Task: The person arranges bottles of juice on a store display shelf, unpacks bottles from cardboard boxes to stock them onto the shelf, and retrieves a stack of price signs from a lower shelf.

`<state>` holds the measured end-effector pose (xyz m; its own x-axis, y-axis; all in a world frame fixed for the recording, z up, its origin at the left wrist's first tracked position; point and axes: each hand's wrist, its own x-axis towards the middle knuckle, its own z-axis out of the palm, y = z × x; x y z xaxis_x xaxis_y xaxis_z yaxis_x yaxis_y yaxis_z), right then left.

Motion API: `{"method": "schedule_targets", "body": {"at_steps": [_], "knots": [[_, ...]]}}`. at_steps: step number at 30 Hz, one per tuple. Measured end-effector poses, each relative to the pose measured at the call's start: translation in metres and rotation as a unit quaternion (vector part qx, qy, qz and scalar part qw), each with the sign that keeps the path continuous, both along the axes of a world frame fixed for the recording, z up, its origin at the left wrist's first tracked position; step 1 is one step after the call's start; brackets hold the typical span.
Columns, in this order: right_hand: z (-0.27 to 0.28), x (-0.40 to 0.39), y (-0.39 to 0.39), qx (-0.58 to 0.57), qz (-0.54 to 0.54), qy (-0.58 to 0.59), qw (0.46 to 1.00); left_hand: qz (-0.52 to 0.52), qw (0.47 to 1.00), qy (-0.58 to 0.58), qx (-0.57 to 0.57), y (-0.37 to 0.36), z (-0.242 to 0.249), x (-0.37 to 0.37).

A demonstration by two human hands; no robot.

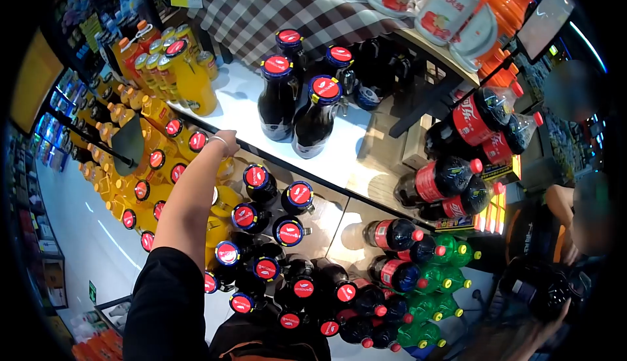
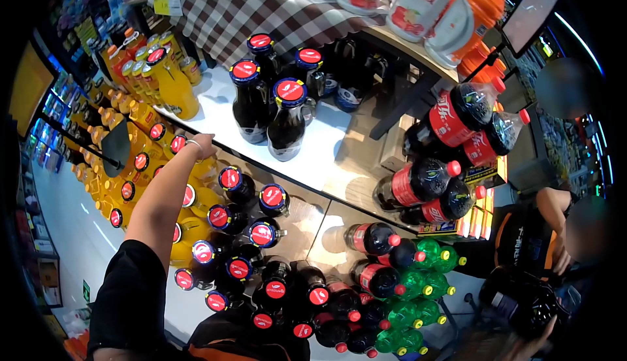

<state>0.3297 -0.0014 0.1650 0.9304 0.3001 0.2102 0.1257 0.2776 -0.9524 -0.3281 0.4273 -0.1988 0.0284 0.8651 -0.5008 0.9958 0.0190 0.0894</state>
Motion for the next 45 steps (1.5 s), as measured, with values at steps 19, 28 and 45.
{"method": "schedule_targets", "body": {"at_steps": [19,28,45], "knots": [[-0.195,-0.242,0.398,-0.123,0.335,-0.178,0.917,-0.099,0.984,0.145,0.013,0.056,-0.06,0.006],[-0.304,-0.231,0.494,-0.051,0.203,-0.163,0.964,-0.06,0.976,0.185,0.093,0.056,-0.102,0.005],[-0.301,-0.222,0.537,-0.197,-0.005,-0.106,0.975,-0.077,0.961,0.23,0.132,0.068,-0.119,0.008]]}}
